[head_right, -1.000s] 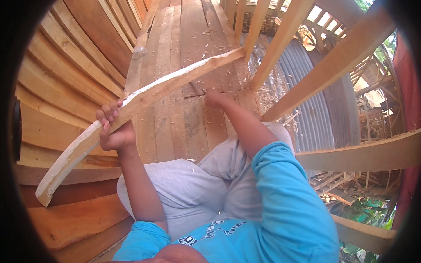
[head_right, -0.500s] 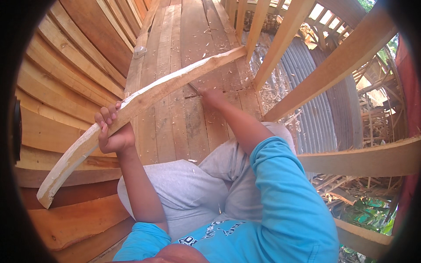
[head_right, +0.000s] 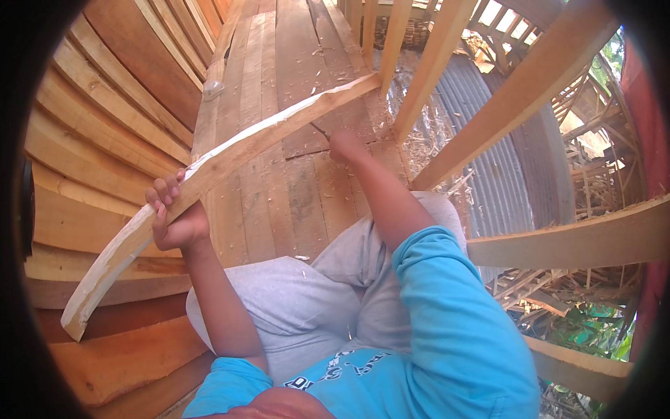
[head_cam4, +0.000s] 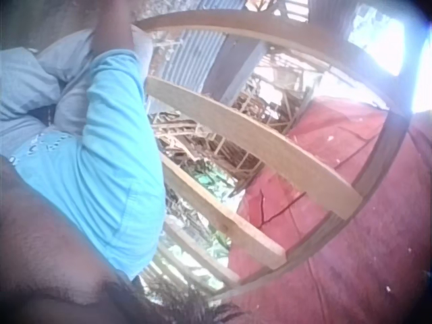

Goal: The person sits on a wooden floor and uses a knife to shave and shape a long, curved piece of wood. They hold the wood with their left hand and repeatedly scrape the surface with the knife in their right hand, removing thin shavings.

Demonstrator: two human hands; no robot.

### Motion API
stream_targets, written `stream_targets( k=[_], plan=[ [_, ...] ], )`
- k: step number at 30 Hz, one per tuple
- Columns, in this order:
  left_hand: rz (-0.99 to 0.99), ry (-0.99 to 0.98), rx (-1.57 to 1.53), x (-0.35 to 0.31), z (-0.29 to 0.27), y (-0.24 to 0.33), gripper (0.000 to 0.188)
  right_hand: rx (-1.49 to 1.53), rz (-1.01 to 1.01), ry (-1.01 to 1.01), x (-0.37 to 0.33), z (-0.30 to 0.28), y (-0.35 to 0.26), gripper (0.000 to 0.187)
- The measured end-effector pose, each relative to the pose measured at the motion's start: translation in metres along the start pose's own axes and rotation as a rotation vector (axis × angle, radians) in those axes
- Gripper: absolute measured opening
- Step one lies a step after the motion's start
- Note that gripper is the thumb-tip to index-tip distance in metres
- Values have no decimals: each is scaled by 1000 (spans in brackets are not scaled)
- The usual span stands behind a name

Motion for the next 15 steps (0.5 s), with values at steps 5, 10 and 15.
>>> stream_targets(
  k=[5,10,15],
  plan=[
    [-7,-7,-9,1,6,-3,22,-100,176,130,1,20,70,23],
    [10,-20,-15,2,8,-7,24,-274,218,20,0,10,107,27],
    [4,-12,12,-1,-1,3,22,30,440,-319,-69,-44,-1,30]
  ],
)
Point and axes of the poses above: each hand's wrist, its own x-axis towards the middle knuckle, its own z-axis out of the palm, y = z × x, the point moved 4 cm from there along x, towards the middle knuckle, and after that the axes turned 1 degree about -y, right-handed, at the moved point
